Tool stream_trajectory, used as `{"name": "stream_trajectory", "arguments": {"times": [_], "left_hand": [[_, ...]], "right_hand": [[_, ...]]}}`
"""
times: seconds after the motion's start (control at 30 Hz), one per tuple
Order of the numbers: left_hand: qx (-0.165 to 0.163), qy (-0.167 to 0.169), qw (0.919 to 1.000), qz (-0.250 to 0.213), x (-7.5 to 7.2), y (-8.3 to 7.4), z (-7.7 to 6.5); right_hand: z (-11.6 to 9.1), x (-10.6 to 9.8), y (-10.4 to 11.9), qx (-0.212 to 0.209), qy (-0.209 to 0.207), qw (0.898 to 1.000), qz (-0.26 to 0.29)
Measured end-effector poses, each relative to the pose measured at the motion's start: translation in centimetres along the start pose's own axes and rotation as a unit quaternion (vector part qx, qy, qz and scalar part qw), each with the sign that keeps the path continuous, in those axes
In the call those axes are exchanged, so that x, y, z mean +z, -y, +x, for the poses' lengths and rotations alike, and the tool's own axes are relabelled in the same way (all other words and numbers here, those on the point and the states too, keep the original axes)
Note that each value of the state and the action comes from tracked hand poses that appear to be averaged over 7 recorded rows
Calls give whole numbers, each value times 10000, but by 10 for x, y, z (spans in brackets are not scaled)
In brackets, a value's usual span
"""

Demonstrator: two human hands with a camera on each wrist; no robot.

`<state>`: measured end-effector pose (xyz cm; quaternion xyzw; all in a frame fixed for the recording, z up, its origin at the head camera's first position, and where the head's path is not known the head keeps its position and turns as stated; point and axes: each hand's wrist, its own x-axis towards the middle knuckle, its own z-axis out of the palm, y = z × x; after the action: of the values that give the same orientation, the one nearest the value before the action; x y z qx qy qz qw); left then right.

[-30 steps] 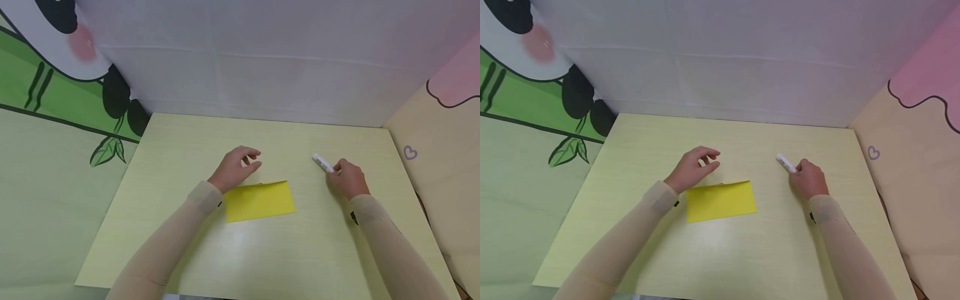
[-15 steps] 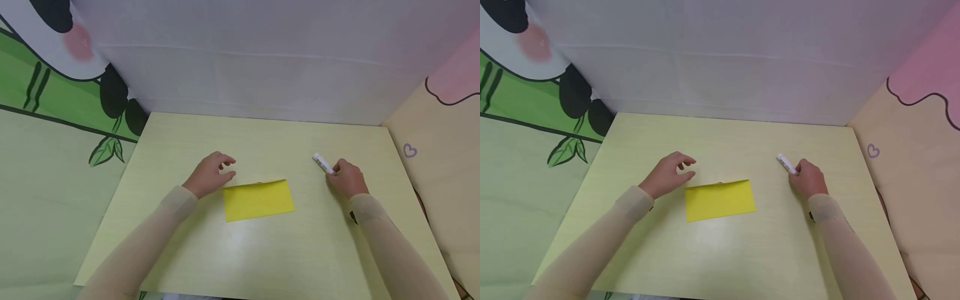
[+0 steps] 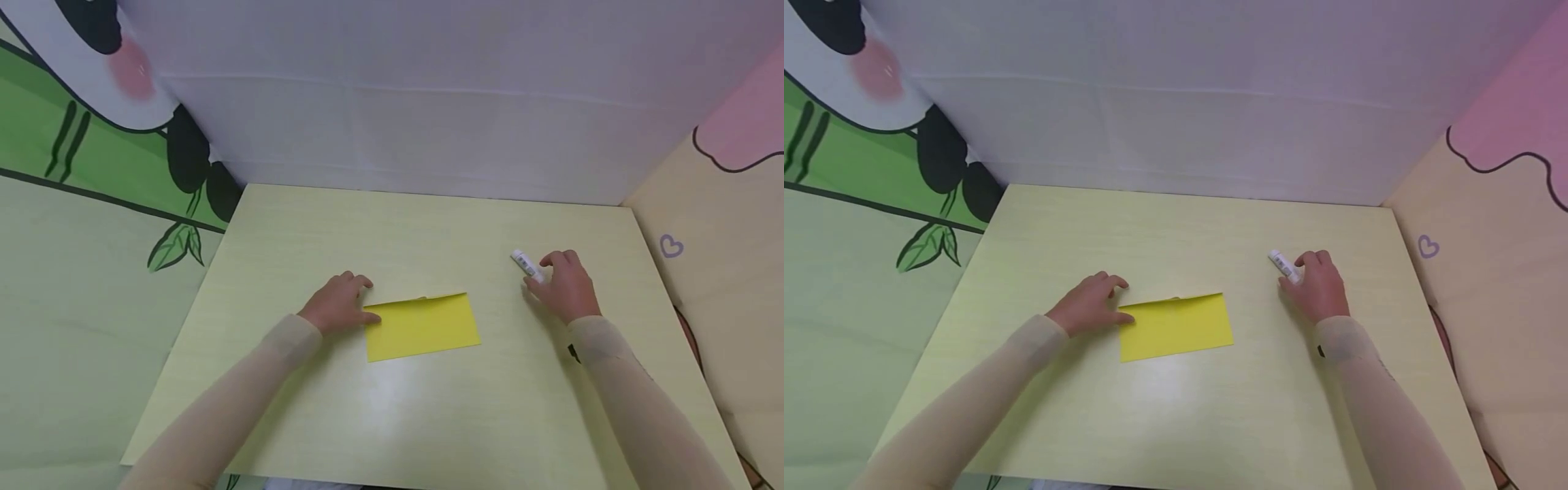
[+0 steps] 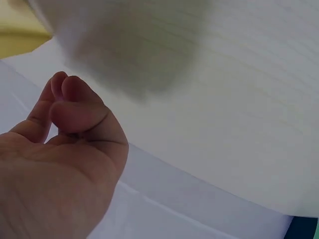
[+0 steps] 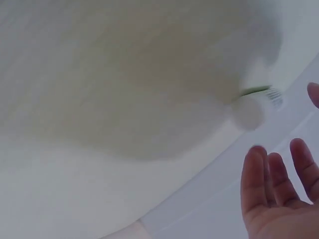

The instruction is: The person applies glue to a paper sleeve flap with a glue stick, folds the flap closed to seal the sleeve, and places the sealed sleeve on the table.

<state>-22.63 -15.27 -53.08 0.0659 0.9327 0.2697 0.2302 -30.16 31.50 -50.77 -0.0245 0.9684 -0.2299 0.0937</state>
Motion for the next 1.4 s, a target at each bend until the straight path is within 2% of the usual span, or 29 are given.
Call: {"name": "stream_trajectory", "arguments": {"times": [0.13, 0.27, 0.47, 0.6, 0.77, 0.93, 1.17, 1.4], "left_hand": [[-45, -10, 9995, 309, 6, 1, 3], [-91, 30, 9992, 391, 10, 1, 7], [-155, 22, 9990, 407, 12, 2, 10], [-154, -7, 9991, 398, 11, 2, 9], [-135, -21, 9990, 435, 10, -1, 9], [-141, -31, 9989, 437, 9, -5, 7], [-199, -14, 9983, 549, 8, -4, 10], [-164, -7, 9982, 582, 6, -8, 7]], "right_hand": [[-5, 2, 25, -414, -218, 9989, 71], [-11, 8, 56, -1071, -201, 9940, -21], [-21, 30, 102, -1962, 350, 9799, -33], [-20, 49, 123, -2237, 924, 9702, 109], [-18, 65, 141, -2350, 1549, 9594, 200], [-19, 77, 151, -2337, 1785, 9558, -11], [-20, 97, 156, -2144, 1968, 9566, -134], [-20, 114, 162, -1772, 1870, 9659, -262]]}}
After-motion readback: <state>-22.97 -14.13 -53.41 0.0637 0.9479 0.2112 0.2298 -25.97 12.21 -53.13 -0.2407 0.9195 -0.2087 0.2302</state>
